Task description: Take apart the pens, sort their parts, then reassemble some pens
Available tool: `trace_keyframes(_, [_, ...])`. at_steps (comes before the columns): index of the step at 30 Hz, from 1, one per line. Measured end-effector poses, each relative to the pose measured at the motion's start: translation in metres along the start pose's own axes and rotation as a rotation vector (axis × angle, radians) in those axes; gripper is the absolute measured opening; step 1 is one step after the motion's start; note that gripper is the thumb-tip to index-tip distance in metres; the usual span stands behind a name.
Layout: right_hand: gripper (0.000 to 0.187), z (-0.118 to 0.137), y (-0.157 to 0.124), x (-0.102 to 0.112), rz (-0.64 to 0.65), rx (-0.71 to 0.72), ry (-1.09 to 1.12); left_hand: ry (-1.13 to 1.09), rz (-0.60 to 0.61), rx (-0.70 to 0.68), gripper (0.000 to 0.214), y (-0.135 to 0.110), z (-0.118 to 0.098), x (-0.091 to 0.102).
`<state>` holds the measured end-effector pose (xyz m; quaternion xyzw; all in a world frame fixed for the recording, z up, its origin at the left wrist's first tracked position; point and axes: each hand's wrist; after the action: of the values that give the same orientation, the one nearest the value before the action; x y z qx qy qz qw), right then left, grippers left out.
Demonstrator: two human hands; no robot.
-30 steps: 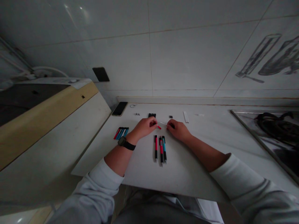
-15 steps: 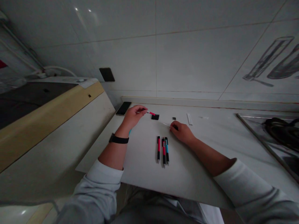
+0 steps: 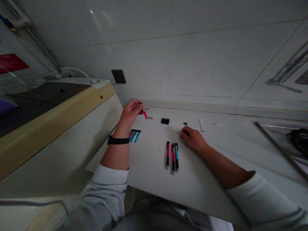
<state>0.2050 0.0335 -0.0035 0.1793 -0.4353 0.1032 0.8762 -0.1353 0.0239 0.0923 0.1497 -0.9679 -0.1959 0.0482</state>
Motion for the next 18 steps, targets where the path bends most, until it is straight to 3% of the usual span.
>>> trace_keyframes(9, [0.016,0.002,0.000,0.000,-0.008,-0.004,-0.009,0.101,0.124,0.105,0.040,-0.004,-0.001,0.013])
trace_keyframes(18, [0.017,0.001,0.002,-0.002,-0.014,0.008,-0.032,0.380,0.116,0.379,0.043,-0.007,0.040,0.084])
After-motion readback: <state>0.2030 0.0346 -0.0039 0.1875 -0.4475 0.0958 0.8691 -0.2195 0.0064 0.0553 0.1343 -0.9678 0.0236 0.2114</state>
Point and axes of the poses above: each hand's wrist, its own y-axis towards the middle knuckle, its own x-axis out of the back of the hand, z = x × y, and after that the axes turned 3 degrees about -z, right-handed
